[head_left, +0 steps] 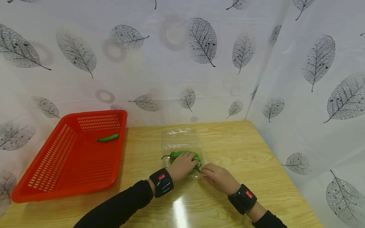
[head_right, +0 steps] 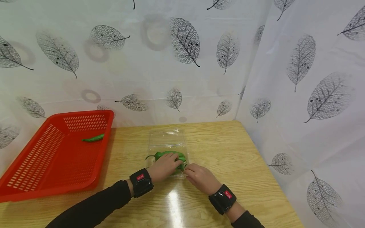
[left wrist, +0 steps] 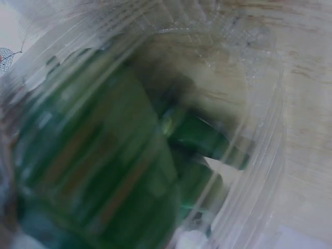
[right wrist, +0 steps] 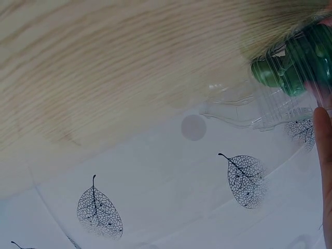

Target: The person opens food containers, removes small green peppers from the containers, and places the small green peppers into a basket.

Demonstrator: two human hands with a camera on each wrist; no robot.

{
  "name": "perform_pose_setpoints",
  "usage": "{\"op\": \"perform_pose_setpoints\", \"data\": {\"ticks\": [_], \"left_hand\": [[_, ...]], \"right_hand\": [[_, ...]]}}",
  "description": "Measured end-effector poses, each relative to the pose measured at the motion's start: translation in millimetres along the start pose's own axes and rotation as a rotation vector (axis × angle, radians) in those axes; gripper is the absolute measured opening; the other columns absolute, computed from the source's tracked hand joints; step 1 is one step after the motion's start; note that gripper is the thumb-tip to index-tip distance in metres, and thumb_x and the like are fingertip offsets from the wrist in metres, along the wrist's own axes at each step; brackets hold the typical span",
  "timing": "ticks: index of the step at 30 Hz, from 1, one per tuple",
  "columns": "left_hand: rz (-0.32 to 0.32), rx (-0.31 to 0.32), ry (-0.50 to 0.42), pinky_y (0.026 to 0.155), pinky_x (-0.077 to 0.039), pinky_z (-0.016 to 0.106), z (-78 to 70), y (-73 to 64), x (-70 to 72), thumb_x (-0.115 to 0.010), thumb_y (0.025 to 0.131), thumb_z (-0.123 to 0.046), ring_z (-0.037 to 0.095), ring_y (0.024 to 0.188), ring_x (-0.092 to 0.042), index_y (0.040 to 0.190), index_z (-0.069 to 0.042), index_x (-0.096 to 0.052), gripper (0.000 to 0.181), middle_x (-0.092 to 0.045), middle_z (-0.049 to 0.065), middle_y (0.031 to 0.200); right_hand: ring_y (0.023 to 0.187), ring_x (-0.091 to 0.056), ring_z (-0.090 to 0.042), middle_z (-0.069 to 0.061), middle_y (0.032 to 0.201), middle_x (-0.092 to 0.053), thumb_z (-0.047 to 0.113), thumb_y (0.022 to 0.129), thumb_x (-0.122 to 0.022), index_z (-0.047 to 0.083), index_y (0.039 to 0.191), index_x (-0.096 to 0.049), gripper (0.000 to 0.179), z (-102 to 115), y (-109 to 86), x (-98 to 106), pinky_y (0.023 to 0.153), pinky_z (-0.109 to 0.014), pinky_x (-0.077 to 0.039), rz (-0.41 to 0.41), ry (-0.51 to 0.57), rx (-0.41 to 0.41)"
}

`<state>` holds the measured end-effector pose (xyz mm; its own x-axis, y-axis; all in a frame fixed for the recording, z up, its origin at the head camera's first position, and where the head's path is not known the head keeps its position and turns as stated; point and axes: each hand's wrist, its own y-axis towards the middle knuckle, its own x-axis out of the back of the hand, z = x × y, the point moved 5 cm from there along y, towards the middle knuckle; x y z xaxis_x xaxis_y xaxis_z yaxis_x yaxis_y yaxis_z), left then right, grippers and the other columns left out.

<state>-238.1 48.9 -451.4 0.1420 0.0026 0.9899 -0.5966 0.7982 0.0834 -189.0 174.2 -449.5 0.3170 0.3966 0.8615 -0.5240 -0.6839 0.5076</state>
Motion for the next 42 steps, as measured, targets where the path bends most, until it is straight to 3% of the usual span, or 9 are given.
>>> {"op": "perform_pose_setpoints", "data": {"ticks": [16, 31, 42], "left_hand": [[0.002, -0.004, -0.024, 0.088, -0.049, 0.029, 1.6, -0.4, -0.1, -0.063, 0.088, -0.014, 0.017, 0.104, -0.056, 0.114, -0.016, -0.066, 0.026, -0.059, 0.002, 0.114], [-0.040, -0.019, -0.056, 0.081, -0.049, 0.024, 5.9, -1.6, 2.4, -0.066, 0.085, -0.012, 0.013, 0.090, -0.058, 0.103, -0.011, -0.067, 0.017, -0.063, 0.000, 0.099], [0.031, -0.006, -0.055, 0.087, -0.050, 0.028, 2.9, -2.3, 2.6, -0.062, 0.088, -0.016, 0.016, 0.102, -0.059, 0.114, -0.018, -0.064, 0.026, -0.063, 0.002, 0.111]], "right_hand": [[0.085, -0.063, -0.009, 0.002, 0.092, -0.063, 0.006, 0.064, -0.083, 0.010, 0.092, -0.068, 0.032, 0.2, 1.0, 1.6, 0.075, -0.015, -0.051, -0.007, 0.001, 0.005], [0.085, -0.063, -0.008, 0.003, 0.092, -0.063, 0.006, 0.065, -0.082, 0.011, 0.092, -0.067, 0.031, -0.9, 0.4, 0.4, 0.075, -0.014, -0.051, -0.004, 0.014, -0.005], [0.085, -0.063, -0.009, 0.002, 0.092, -0.063, 0.004, 0.064, -0.083, 0.009, 0.092, -0.068, 0.032, -0.5, 0.3, 0.8, 0.075, -0.015, -0.051, -0.015, 0.018, 0.010]]}}
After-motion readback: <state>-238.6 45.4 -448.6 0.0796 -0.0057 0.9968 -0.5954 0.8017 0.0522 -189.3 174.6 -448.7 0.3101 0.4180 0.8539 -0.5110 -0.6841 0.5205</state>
